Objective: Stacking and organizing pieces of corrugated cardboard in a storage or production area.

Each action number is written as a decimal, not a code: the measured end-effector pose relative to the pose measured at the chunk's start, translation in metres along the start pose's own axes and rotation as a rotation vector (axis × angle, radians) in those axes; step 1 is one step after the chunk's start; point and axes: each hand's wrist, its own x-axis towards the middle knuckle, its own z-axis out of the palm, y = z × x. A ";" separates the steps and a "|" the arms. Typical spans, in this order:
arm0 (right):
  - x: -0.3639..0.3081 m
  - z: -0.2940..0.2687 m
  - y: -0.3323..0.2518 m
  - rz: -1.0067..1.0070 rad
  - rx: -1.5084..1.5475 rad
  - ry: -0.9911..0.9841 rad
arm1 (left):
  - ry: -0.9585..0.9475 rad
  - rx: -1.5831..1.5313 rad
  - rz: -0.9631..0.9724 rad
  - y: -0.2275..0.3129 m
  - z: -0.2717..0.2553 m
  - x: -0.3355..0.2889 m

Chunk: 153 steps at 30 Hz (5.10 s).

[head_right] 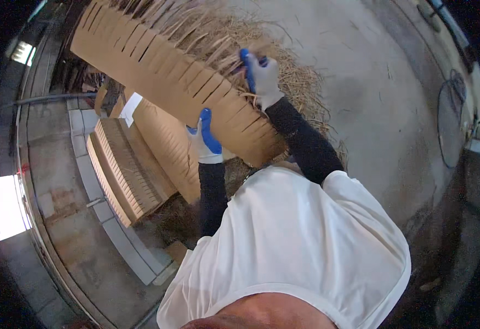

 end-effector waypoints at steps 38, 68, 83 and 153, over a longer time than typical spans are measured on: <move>0.014 0.032 0.021 -0.260 -0.393 -0.424 | 0.026 0.142 -0.145 -0.014 -0.032 -0.016; -0.002 0.049 -0.017 -0.339 -0.113 -0.255 | -0.133 0.344 0.176 -0.031 -0.052 0.004; 0.010 0.036 -0.033 -0.113 -0.107 -0.303 | -0.030 0.295 0.142 -0.052 -0.066 0.006; 0.017 0.065 -0.057 -0.019 0.200 -0.384 | -0.110 0.417 0.100 -0.070 -0.085 -0.024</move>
